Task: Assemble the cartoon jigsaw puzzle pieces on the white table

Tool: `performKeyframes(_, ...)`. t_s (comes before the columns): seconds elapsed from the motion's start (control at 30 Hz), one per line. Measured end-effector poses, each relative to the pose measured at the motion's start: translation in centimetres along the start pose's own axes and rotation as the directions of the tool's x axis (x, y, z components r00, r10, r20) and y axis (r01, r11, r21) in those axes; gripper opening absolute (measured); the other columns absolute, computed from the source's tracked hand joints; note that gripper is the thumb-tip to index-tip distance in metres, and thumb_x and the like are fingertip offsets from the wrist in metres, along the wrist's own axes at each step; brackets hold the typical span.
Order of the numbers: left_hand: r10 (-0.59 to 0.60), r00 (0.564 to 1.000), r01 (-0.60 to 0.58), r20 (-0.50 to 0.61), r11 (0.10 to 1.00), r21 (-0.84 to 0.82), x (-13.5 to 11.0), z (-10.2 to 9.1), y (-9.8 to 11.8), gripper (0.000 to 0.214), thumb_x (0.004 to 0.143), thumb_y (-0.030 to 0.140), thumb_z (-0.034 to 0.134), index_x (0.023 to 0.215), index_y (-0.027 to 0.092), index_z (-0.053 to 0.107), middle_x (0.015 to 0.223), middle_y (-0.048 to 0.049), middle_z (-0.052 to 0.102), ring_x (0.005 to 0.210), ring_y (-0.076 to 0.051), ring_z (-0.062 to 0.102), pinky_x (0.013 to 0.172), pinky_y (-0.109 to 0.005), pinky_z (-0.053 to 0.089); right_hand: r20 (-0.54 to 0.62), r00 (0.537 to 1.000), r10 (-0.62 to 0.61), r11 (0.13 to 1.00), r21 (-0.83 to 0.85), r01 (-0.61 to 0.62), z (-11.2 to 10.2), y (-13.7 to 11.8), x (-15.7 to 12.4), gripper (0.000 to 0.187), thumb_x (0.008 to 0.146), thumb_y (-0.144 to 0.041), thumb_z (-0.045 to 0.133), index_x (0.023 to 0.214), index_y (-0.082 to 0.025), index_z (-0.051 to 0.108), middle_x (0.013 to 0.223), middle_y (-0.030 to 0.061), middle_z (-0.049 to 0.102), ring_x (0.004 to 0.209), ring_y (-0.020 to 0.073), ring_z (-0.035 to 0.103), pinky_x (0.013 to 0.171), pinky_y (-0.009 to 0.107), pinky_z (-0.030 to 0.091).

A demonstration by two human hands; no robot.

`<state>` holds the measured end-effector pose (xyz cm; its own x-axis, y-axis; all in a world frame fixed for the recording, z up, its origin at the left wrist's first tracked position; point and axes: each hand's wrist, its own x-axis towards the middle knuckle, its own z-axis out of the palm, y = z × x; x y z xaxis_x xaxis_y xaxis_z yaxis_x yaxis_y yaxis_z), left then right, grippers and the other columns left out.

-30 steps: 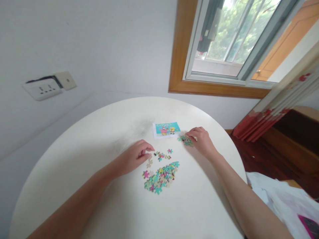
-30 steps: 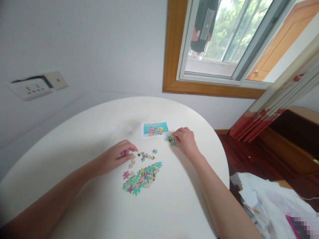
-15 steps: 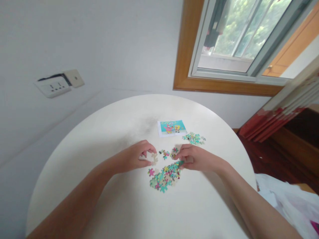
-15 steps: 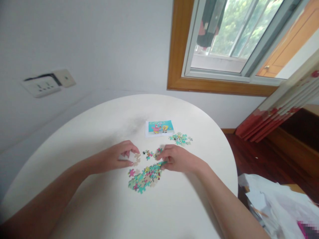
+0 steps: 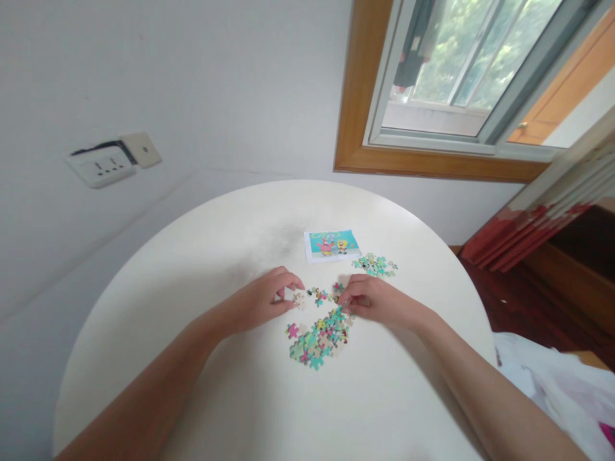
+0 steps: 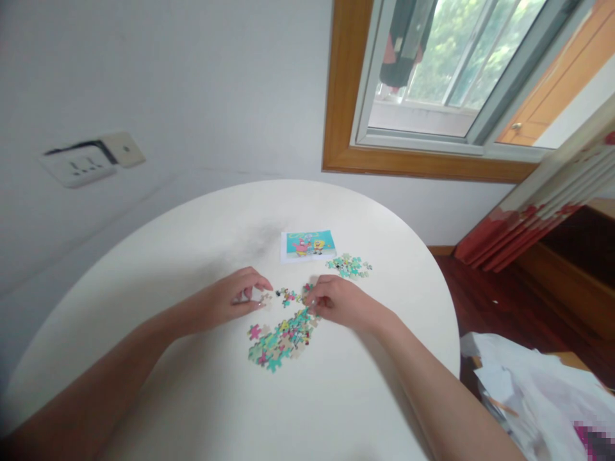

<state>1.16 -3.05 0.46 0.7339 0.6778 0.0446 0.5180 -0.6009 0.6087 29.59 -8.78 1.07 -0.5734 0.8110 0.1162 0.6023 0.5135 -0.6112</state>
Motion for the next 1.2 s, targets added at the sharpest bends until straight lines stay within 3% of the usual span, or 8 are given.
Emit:
performKeyframes(0.23, 0.004, 1.0, -0.004, 0.025, 1.0, 0.006, 0.0, -0.1, 0.4, 0.016, 0.084, 0.026, 0.053, 0.096, 0.02, 0.062, 0.094, -0.003, 0.053, 0.08, -0.015, 0.054, 0.073, -0.025, 0.045, -0.182, 0.979, -0.09, 0.984, -0.17, 0.058, 2.1, -1.3, 1.9, 0.022, 0.084, -0.016, 0.06, 0.101, -0.022, 0.072, 0.093, 0.0059, 0.063, 0.09, 0.0184, 0.054, 0.086, 0.035, 0.041)
performKeyframes(0.5, -0.006, 1.0, 0.007, 0.029, 1.0, -0.012, -0.4, -1.0, -0.3, 0.015, 0.083, 0.031, 0.055, 0.087, 0.019, 0.062, 0.091, -0.0032, 0.054, 0.077, -0.015, 0.055, 0.072, -0.026, 0.047, -0.146, 0.985, -0.09, 0.961, -0.273, 0.048, 4.5, -2.0, 5.8, 0.024, 0.087, -0.031, 0.062, 0.109, -0.027, 0.069, 0.12, 0.0073, 0.058, 0.112, 0.024, 0.044, 0.094, 0.04, 0.034)
performKeyframes(0.83, -0.056, 0.998, 0.053, 0.029, 0.996, 0.074, -0.7, -1.7, -1.2, 0.013, 0.079, 0.027, 0.057, 0.088, 0.019, 0.062, 0.089, -0.0028, 0.055, 0.075, -0.016, 0.055, 0.068, -0.026, 0.045, -0.155, 0.988, -0.027, 0.993, -0.118, 0.008, 4.0, -1.6, 6.0, 0.016, 0.075, -0.026, 0.075, 0.09, -0.024, 0.07, 0.107, 0.003, 0.063, 0.105, 0.0203, 0.05, 0.091, 0.035, 0.034)
performKeyframes(1.03, -0.046, 0.998, 0.044, 0.033, 0.997, 0.067, -0.6, -1.6, -0.6, 0.013, 0.08, 0.027, 0.055, 0.088, 0.019, 0.062, 0.089, -0.0025, 0.056, 0.075, -0.016, 0.054, 0.068, -0.025, 0.044, -0.172, 0.981, -0.087, 0.985, -0.163, 0.058, 4.2, -2.5, 5.8, 0.009, 0.076, -0.017, 0.07, 0.081, -0.024, 0.068, 0.084, -0.002, 0.068, 0.096, 0.0175, 0.055, 0.085, 0.033, 0.031)
performKeyframes(1.13, -0.046, 0.998, 0.044, 0.031, 0.996, 0.075, -0.6, -1.6, -0.6, 0.013, 0.08, 0.027, 0.053, 0.087, 0.019, 0.061, 0.089, -0.0027, 0.056, 0.074, -0.016, 0.054, 0.068, -0.026, 0.044, -0.246, 0.965, -0.087, 0.979, -0.203, 0.037, 2.5, -2.0, 5.1, 0.01, 0.078, -0.015, 0.067, 0.082, -0.024, 0.068, 0.082, -0.0029, 0.069, 0.092, 0.0162, 0.057, 0.085, 0.032, 0.03)
performKeyframes(1.2, -0.05, 0.998, 0.047, 0.038, 0.996, 0.077, -0.5, -1.5, -0.8, 0.014, 0.081, 0.028, 0.053, 0.088, 0.019, 0.061, 0.089, -0.003, 0.056, 0.074, -0.016, 0.054, 0.068, -0.026, 0.044, -0.34, 0.939, -0.047, 0.967, -0.253, -0.043, 0.5, -0.8, 4.0, 0.008, 0.08, -0.015, 0.066, 0.083, -0.023, 0.068, 0.086, -0.0019, 0.071, 0.093, 0.0167, 0.057, 0.084, 0.032, 0.03)
